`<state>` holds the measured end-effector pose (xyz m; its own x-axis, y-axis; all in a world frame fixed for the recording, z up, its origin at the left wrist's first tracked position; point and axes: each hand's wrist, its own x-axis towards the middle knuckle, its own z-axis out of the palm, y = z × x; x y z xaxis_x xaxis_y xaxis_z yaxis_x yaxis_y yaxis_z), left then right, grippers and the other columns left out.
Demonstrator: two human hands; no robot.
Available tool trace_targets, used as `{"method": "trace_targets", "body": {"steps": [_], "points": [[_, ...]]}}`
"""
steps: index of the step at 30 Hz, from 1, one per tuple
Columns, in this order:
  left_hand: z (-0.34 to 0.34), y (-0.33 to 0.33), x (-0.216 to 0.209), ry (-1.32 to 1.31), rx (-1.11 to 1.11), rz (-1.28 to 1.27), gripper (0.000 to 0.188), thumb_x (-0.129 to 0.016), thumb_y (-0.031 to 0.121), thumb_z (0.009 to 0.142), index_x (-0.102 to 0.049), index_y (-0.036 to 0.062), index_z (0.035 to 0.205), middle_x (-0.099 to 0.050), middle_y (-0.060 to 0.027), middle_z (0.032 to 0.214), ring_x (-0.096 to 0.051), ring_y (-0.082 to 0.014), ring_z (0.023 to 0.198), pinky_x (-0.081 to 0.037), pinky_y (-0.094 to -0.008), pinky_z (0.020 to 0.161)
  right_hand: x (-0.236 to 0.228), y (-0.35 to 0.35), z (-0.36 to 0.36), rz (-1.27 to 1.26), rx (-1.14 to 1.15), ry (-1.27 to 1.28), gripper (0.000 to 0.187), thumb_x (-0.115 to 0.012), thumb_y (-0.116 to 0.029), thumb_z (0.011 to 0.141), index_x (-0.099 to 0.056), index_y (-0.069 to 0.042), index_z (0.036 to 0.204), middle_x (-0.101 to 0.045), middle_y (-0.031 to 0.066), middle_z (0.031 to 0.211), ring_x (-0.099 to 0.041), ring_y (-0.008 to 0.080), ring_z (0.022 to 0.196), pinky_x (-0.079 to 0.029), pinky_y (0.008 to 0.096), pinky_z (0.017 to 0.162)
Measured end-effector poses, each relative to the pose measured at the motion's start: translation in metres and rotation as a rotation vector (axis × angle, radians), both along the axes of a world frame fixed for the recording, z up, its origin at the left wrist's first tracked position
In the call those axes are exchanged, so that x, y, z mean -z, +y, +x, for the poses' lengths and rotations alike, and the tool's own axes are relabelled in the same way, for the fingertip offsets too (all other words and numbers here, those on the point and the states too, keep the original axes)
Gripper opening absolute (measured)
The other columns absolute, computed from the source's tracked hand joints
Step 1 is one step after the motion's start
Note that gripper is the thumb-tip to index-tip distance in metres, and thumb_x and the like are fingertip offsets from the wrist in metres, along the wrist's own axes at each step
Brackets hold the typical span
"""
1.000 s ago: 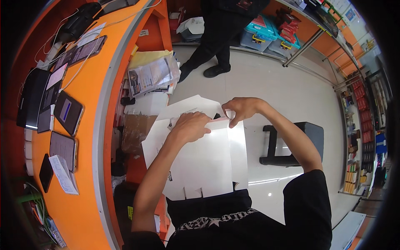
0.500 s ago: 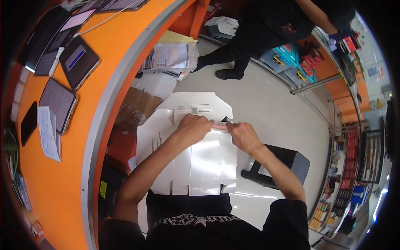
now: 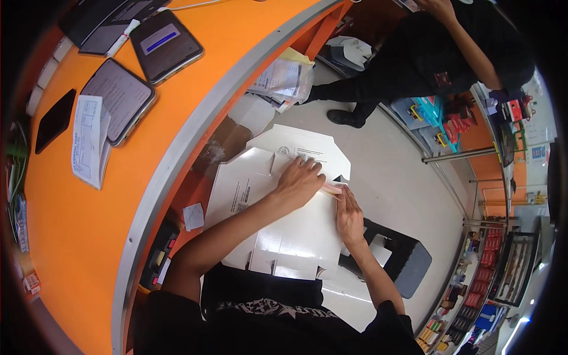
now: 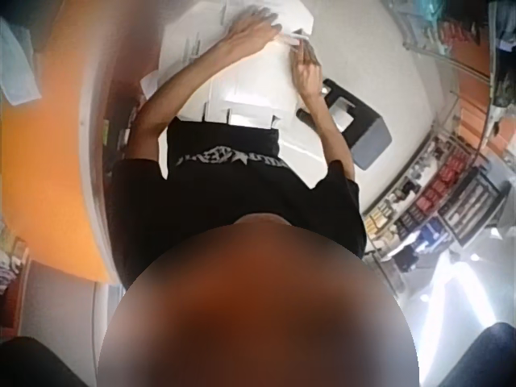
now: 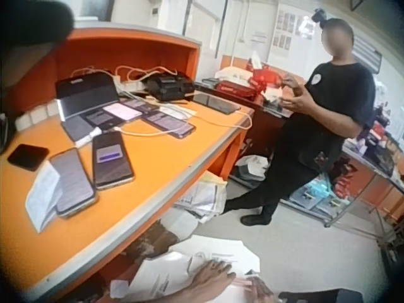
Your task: The person assembles cardboard food boxes by hand, folding the flaps and applying small red adhesive labels to secure them.
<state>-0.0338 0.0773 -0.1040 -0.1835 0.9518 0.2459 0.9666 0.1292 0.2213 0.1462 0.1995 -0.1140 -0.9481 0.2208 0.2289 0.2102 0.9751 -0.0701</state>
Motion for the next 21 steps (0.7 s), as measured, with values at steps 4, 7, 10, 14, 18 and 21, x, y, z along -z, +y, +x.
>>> {"method": "trace_targets", "body": {"steps": [4,7,10,14,18,21], "points": [[-0.029,0.000,-0.015,-0.165,-0.028,-0.242,0.055,-0.078,0.038,0.069,-0.063,0.0053,0.111,-0.057,-0.0133,0.117,-0.049,-0.0270,0.118,-0.039,-0.0451,0.096,0.000,0.005,0.001,-0.038,-0.021,0.004,0.046,-0.056,0.005,0.083,-0.044,0.011,0.127,-0.061,0.0244,0.116,-0.058,0.0393,0.113,-0.051,0.0436,0.095],[-0.062,-0.014,-0.038,-0.338,-0.058,-0.494,0.079,-0.086,0.041,0.060,-0.053,0.0033,0.122,-0.053,-0.0148,0.120,-0.046,-0.0296,0.120,-0.040,-0.0445,0.098,-0.010,0.007,-0.004,-0.156,0.022,-0.003,0.046,-0.057,0.005,0.082,-0.046,0.008,0.127,-0.063,0.0237,0.111,-0.061,0.0405,0.105,-0.052,0.0433,0.090],[-0.073,-0.027,-0.025,-0.372,-0.083,-0.472,0.077,-0.087,0.036,0.058,-0.053,0.0013,0.118,-0.054,-0.0155,0.117,-0.046,-0.0312,0.119,-0.042,-0.0418,0.099,-0.041,0.009,-0.019,-0.408,0.049,-0.102,0.041,-0.059,0.005,0.080,-0.054,0.005,0.120,-0.063,0.0238,0.107,-0.062,0.0416,0.095,-0.052,0.0431,0.084],[-0.083,-0.020,-0.024,-0.408,-0.065,-0.503,0.067,-0.086,0.032,0.062,-0.055,-0.0008,0.112,-0.054,-0.0169,0.116,-0.047,-0.0329,0.117,-0.042,-0.0403,0.099,-0.061,0.042,-0.036,-0.507,0.010,-0.251,0.036,-0.068,-0.004,0.079,-0.060,0.006,0.113,-0.065,0.0249,0.106,-0.063,0.0388,0.097,-0.049,0.0402,0.086],[-0.084,-0.021,-0.021,-0.411,-0.057,-0.481,0.063,-0.084,0.032,0.066,-0.055,-0.0018,0.110,-0.055,-0.0177,0.115,-0.048,-0.0328,0.117,-0.041,-0.0397,0.100,-0.073,0.054,-0.053,-0.520,0.028,-0.415,0.040,-0.070,-0.006,0.077,-0.061,0.003,0.115,-0.065,0.0231,0.108,-0.063,0.0367,0.099,-0.049,0.0404,0.088],[-0.083,-0.023,-0.023,-0.402,-0.045,-0.477,0.060,-0.082,0.032,0.068,-0.056,-0.0015,0.110,-0.056,-0.0172,0.114,-0.049,-0.0321,0.117,-0.040,-0.0393,0.101,-0.073,0.064,-0.057,-0.546,0.043,-0.495,0.044,-0.072,-0.009,0.075,-0.061,0.001,0.116,-0.065,0.0223,0.109,-0.063,0.0363,0.100,-0.049,0.0401,0.089]]}}
